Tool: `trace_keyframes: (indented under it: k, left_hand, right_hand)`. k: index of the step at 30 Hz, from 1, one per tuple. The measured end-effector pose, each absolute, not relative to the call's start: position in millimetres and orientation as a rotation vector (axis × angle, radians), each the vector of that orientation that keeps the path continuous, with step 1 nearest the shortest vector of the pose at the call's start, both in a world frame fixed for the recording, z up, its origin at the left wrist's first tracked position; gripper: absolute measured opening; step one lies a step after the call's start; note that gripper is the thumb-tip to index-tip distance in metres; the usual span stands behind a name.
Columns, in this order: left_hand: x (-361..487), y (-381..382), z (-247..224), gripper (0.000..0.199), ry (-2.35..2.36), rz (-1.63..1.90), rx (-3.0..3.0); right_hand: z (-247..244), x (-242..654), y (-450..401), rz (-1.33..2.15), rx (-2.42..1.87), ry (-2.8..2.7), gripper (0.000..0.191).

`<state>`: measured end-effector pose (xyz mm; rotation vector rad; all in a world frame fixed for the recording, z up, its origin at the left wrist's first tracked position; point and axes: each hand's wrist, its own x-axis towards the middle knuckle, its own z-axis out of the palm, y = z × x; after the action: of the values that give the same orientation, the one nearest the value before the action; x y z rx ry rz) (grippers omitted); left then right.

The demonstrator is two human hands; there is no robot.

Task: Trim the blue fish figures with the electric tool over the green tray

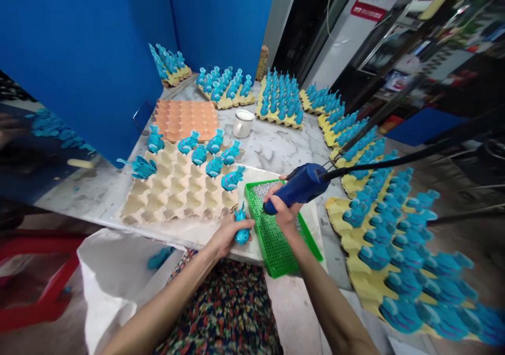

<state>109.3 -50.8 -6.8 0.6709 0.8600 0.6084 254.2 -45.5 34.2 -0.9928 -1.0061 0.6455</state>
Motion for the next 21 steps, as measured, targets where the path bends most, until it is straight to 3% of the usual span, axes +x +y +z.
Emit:
trace_keyframes:
  k: [13,19,21]
  left_hand:
    - [129.5,-53.4,-12.3,0.022,1.016,0.784,0.639]
    - [141.8,-56.7,-17.1,0.019,1.069,0.923,0.633]
    - [143.7,-56.8,-17.5,0.018,1.087,0.96,0.652]
  right_hand:
    - [44.4,249.7,-50.8,0.514,-1.023,-0.965,0.034]
    - [72.3,240.1,-80.1,0.613,-0.864,-1.074,0.008]
    - [77.6,235.9,-90.7,0.695,-0.823,-1.114,0.008]
